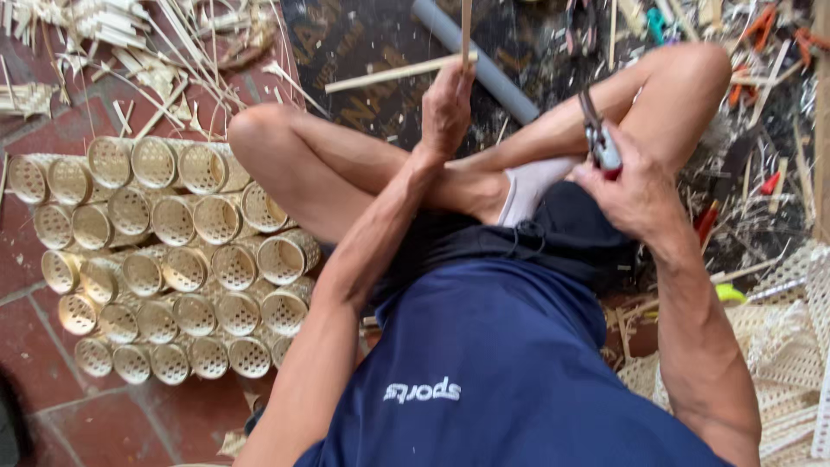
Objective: The person sits on the floor of a bamboo craft workshop assembling woven bamboo basket cylinders. They cut and trim thin bamboo strips with pliers, wrap a strip around a gray PVC pipe used as a form, and fit and press perforated woven bamboo mesh onto the rim to form basket bodies, adding finished pieces to a stack.
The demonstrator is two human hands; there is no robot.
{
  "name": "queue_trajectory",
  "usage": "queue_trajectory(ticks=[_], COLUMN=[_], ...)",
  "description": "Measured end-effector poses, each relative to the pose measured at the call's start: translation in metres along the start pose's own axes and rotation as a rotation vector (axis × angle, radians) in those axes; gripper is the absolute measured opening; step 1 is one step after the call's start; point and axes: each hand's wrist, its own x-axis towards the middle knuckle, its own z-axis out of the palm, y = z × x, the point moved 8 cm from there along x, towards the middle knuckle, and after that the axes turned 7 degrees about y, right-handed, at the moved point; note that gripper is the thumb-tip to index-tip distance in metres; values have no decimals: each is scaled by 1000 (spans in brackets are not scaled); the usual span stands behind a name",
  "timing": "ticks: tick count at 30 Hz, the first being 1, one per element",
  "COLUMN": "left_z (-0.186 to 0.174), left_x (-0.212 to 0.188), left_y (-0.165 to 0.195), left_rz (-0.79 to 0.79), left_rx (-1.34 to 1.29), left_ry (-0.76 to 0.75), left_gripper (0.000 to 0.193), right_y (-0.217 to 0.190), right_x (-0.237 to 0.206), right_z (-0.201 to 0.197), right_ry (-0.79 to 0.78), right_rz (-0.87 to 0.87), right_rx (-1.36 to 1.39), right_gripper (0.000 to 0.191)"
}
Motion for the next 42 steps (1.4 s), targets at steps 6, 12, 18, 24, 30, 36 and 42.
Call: queue_trajectory(ticks=[6,12,18,24,30,36,42], left_z=[31,41,57,70,78,74,75], left_x=[15,51,65,84,73,68,58], left_y=[18,34,64,51,35,32,36], left_rz=[348,708,950,951,981,943,948], left_rx=[526,839,997,1137,1190,1195,1172], left_ry=[-427,-576,-486,-476,-489,-536,-519], left_gripper=[46,51,45,19,18,17,16], right_y=[8,24,50,60,72,74,80], right_x=[-1,10,27,41,87,109,113], right_z=[-26,-27,-17,-13,-6,3,21], right_ry=[138,189,156,52,-61,-113,-246], right_rz=[67,99,301,407,433,482,518], right_rx=[22,226,559,691,641,606,558], right_gripper=[61,31,25,28,35,37,37])
